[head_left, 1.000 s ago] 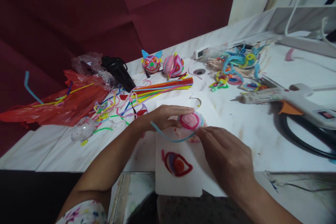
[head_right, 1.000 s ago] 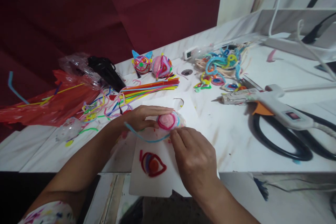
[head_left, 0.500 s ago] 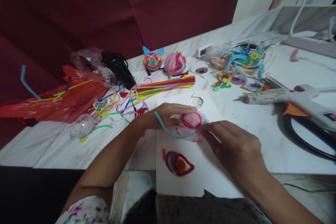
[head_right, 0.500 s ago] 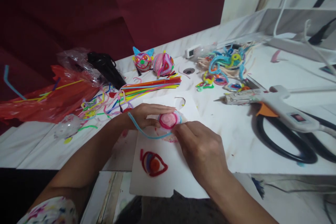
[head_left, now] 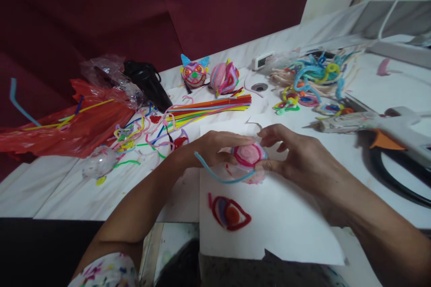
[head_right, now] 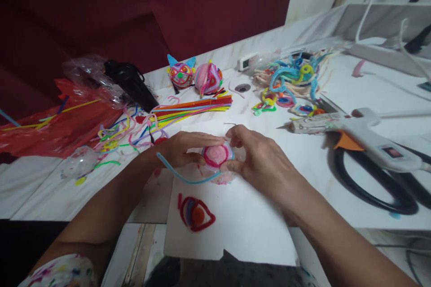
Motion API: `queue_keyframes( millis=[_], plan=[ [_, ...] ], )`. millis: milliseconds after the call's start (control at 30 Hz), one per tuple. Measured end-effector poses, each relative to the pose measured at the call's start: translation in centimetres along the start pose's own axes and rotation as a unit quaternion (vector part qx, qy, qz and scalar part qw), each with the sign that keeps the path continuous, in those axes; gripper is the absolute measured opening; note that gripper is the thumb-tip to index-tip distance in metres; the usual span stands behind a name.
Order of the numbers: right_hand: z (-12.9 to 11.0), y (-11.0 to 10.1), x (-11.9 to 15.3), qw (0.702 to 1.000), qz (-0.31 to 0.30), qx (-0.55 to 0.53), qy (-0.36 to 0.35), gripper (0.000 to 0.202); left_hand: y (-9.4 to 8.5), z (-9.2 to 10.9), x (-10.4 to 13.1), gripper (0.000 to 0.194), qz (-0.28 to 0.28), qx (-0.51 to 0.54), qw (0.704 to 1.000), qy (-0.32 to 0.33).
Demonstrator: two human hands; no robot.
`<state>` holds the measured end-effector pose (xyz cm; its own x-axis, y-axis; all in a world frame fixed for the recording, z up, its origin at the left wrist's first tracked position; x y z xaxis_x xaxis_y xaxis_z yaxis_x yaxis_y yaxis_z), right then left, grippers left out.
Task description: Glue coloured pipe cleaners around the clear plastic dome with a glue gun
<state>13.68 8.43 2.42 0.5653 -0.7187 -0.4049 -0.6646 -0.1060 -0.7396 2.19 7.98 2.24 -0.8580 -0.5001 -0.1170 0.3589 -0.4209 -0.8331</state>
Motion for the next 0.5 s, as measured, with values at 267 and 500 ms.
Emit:
queue_keyframes(
  millis=[267,500],
  plan=[
    [-1.0,-0.4,1.3,0.999,0.036,0.033,0.004,0.032,0.0,0.4,-0.1,0.048,-0.006,-0.023,0.999,-0.03],
    [-3.0,-0.7,3.5,0.986,0.136,0.092,0.039,0.028,-0.1,0.5,0.1,0.048,-0.001,-0.013,0.999,-0.037]
  ],
)
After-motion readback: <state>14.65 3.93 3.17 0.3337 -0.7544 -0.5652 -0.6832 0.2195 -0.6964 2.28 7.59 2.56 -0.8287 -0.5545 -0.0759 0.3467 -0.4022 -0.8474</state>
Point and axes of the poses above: each hand's wrist, its own x-axis away from the middle knuckle, its own y-axis out of the palm, z = x × y, the point moved 10 cm from there along -x, towards the middle knuckle, and after that the axes turned 7 degrees about -z, right-handed, at the moved point
